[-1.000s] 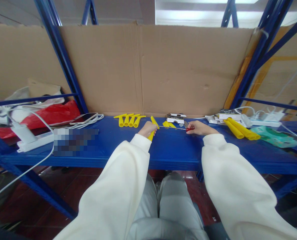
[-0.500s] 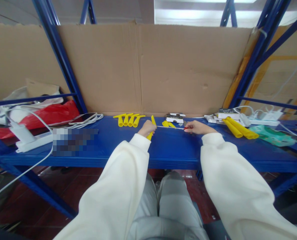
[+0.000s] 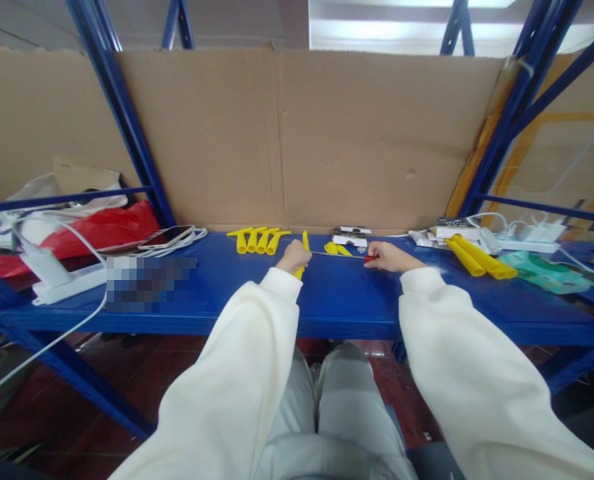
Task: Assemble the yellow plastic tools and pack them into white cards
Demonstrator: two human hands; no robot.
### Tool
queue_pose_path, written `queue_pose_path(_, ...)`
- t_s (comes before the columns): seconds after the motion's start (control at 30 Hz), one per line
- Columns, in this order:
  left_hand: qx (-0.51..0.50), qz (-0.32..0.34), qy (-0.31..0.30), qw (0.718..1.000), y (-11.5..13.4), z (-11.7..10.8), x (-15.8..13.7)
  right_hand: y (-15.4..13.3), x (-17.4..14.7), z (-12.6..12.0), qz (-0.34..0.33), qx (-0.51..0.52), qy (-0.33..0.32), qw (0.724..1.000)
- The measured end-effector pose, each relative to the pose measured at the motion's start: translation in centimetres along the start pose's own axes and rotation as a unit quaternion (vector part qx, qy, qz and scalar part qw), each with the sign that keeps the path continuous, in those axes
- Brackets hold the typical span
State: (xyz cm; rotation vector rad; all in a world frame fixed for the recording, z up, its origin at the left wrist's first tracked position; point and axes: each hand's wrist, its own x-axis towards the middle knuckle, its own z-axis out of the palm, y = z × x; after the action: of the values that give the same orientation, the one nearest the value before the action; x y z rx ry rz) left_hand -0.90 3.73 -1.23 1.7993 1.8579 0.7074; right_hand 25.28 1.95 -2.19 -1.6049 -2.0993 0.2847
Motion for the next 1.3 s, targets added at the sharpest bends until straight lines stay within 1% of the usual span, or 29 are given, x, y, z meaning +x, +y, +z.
queue_pose_path(0.13,0.076,0.026,-0.012,0.997,0.0,-0.4,-0.1,0.3,0.0,-0.2,-0.037,-0.015,-0.019,0.999)
queue_pose_path(0.23,0.107,0.043,-0.020,0.993,-0.1,-0.8,-0.2,0.4,0.0,-0.3,-0.063,-0.012,-0.034,0.997)
queue_pose_path(0.3,0.118,0.045,-0.021,0.992,0.0,-1.0,-0.3,0.3,0.1,-0.2,-0.063,-0.013,-0.033,0.997)
queue_pose_path(0.37,0.131,0.044,-0.021,0.990,0.0,-1.1,-0.3,0.0,0.1,0.0,-0.045,-0.024,-0.017,0.999)
queue_pose_path(0.47,0.133,0.040,-0.017,0.990,0.0,-1.1,-0.3,-0.4,0.0,0.2,-0.016,-0.048,0.007,0.999)
queue_pose_path(0.53,0.127,0.039,-0.013,0.991,0.0,-1.0,-0.2,-0.6,-0.2,0.2,-0.015,-0.051,0.009,0.999)
queue_pose_path(0.6,0.120,0.037,-0.011,0.992,-0.1,-0.9,-0.2,-0.6,-0.3,0.1,-0.027,-0.044,-0.001,0.999)
queue_pose_path(0.73,0.110,0.038,-0.011,0.993,-0.2,-0.9,-0.1,-0.4,-0.5,-0.5,-0.065,-0.028,-0.041,0.997)
queue_pose_path(0.8,0.109,0.037,-0.008,0.993,-0.3,-0.9,-0.1,-0.3,-0.4,-0.6,-0.070,-0.023,-0.052,0.996)
queue_pose_path(0.87,0.109,0.032,-0.007,0.993,-0.3,-0.8,0.0,-0.4,-0.3,-0.4,-0.060,-0.016,-0.045,0.997)
queue_pose_path(0.93,0.108,0.032,-0.005,0.994,-0.4,-0.8,0.1,-0.5,-0.3,-0.2,-0.040,-0.017,-0.021,0.999)
queue_pose_path(1.0,0.107,0.035,-0.003,0.994,-0.4,-0.8,0.1,-0.5,-0.3,0.0,-0.023,-0.032,0.004,0.999)
queue_pose_path(1.07,0.110,0.037,-0.002,0.993,-0.3,-0.8,0.1,-0.6,-0.3,0.1,-0.020,-0.046,0.015,0.999)
queue_pose_path(1.13,0.116,0.034,-0.005,0.993,-0.2,-0.8,0.0,-0.5,-0.4,-0.1,-0.036,-0.044,0.004,0.998)
queue_pose_path(1.23,0.129,0.028,-0.005,0.991,0.0,-0.9,-0.2,-0.5,-0.5,-0.4,-0.063,-0.022,-0.046,0.997)
queue_pose_path(1.3,0.138,0.026,-0.002,0.990,0.0,-0.9,-0.2,-0.6,-0.6,-0.4,-0.064,-0.008,-0.071,0.995)
